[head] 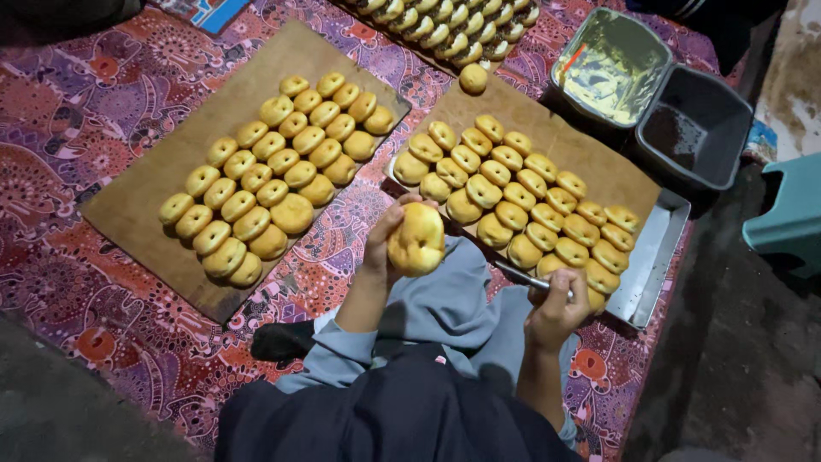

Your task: The person sits on a patterned floor mat and uses a small metal tool to open round pastries, then fills them with a light-colored cream from a nearby container. The filled pastries are placed in rows on cardboard trays. The person handles each pastry one at a time, repeating the same sequence throughout the clip.

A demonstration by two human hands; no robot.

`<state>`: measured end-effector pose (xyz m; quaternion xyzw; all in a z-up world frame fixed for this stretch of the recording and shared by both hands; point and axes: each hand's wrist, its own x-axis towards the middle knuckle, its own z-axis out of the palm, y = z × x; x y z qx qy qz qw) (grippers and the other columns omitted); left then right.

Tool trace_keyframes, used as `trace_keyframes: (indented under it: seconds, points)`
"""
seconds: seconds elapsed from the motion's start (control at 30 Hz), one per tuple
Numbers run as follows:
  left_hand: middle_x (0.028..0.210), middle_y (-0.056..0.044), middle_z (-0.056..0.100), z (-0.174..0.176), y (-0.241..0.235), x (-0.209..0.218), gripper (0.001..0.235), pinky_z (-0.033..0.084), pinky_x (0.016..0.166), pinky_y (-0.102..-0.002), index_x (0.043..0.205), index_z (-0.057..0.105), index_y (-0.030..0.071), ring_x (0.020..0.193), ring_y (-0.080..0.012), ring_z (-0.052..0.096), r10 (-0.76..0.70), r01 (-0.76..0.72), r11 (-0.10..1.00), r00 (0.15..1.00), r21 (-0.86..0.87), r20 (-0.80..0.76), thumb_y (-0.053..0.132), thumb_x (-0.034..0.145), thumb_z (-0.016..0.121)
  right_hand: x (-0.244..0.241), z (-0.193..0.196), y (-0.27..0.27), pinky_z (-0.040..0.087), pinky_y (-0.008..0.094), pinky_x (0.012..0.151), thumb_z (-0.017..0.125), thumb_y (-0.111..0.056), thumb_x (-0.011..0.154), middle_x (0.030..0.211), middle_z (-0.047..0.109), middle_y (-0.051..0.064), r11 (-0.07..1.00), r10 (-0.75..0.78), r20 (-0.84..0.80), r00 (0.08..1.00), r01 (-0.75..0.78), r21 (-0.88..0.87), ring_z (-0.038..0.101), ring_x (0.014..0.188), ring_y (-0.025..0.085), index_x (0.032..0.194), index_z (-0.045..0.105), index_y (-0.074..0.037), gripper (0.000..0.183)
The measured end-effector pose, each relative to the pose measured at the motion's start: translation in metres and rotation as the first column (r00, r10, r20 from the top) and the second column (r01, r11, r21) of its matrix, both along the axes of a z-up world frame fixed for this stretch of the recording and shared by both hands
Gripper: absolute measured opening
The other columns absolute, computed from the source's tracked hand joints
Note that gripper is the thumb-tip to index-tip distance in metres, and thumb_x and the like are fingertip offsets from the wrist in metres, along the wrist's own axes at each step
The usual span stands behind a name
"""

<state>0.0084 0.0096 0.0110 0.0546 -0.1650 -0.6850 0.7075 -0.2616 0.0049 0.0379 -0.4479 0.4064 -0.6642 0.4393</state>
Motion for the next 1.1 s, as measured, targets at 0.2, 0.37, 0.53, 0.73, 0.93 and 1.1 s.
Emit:
trace_keyframes:
  seconds: [0.2, 0.37, 0.53, 0.73, 0.93, 1.1]
  points:
    - [0.131, -0.021, 0.062, -0.013, -0.003, -0.001, 0.039, 0.059, 0.094, -0.046, 0.133, 0.054, 0.004, 0.111, -0.0322, 0.066, 0.035, -0.035, 0.999, 0.998, 0.010, 0.055, 0.026, 0.101, 0.062, 0.009, -0.004, 0.011, 0.037, 0.022, 0.051, 0.057, -0.019, 0.108, 0.075, 0.055, 0.002, 0.986, 0.161, -0.108, 0.981, -0.154, 0.067, 0.047, 0.059, 0.007, 0.091, 0.054, -0.005, 0.022]
    - [0.131, -0.021, 0.062, -0.020, -0.006, -0.005, 0.037, 0.059, 0.094, -0.045, 0.130, 0.054, 0.004, 0.110, -0.0320, 0.066, 0.040, -0.043, 0.996, 0.998, 0.078, 0.046, 0.026, 0.101, 0.064, 0.020, 0.010, 0.022, 0.048, 0.023, 0.065, 0.065, -0.014, 0.104, 0.093, 0.058, 0.002, 0.957, 0.266, -0.326, 0.907, -0.288, -0.021, 0.058, 0.075, 0.010, 0.103, 0.057, -0.003, 0.013]
    - [0.127, -0.021, 0.064, -0.018, -0.010, -0.011, 0.037, 0.058, 0.095, -0.043, 0.126, 0.055, 0.004, 0.109, -0.0303, 0.067, 0.074, -0.092, 0.989, 0.985, 0.117, 0.153, 0.026, 0.099, 0.064, 0.034, 0.031, 0.013, 0.048, 0.024, 0.060, 0.074, -0.008, 0.094, 0.086, 0.064, 0.006, 0.961, 0.171, -0.570, 0.804, -0.263, -0.082, 0.061, 0.070, 0.010, 0.099, 0.062, -0.002, 0.015]
    - [0.126, -0.022, 0.066, -0.014, -0.017, -0.021, 0.036, 0.057, 0.098, -0.041, 0.125, 0.057, 0.000, 0.110, -0.0279, 0.067, 0.100, -0.116, 0.991, 0.970, 0.059, 0.222, 0.021, 0.098, 0.067, 0.048, 0.047, 0.004, 0.047, 0.025, 0.054, 0.074, -0.008, 0.094, 0.075, 0.068, 0.006, 0.956, 0.188, -0.659, 0.729, -0.289, -0.046, 0.062, 0.058, 0.011, 0.095, 0.063, -0.002, 0.013]
    - [0.125, -0.021, 0.068, -0.008, -0.014, -0.035, 0.032, 0.057, 0.097, -0.040, 0.122, 0.061, -0.002, 0.109, -0.0260, 0.068, 0.095, -0.125, 0.989, 0.949, 0.082, 0.302, 0.017, 0.097, 0.068, 0.049, 0.049, 0.004, 0.053, 0.028, 0.057, 0.071, -0.007, 0.096, 0.083, 0.069, 0.009, 0.939, 0.148, -0.686, 0.713, -0.318, -0.128, 0.067, 0.064, 0.016, 0.097, 0.059, -0.002, 0.013]
    - [0.123, -0.019, 0.070, 0.004, -0.008, -0.047, 0.034, 0.057, 0.101, -0.039, 0.122, 0.066, -0.006, 0.109, -0.0244, 0.069, 0.076, -0.092, 0.996, 0.884, 0.012, 0.460, 0.016, 0.097, 0.069, 0.050, 0.048, 0.000, 0.053, 0.032, 0.058, 0.070, -0.010, 0.097, 0.079, 0.069, 0.010, 0.910, 0.177, -0.769, 0.615, -0.401, -0.111, 0.068, 0.065, 0.019, 0.095, 0.061, -0.003, 0.012]
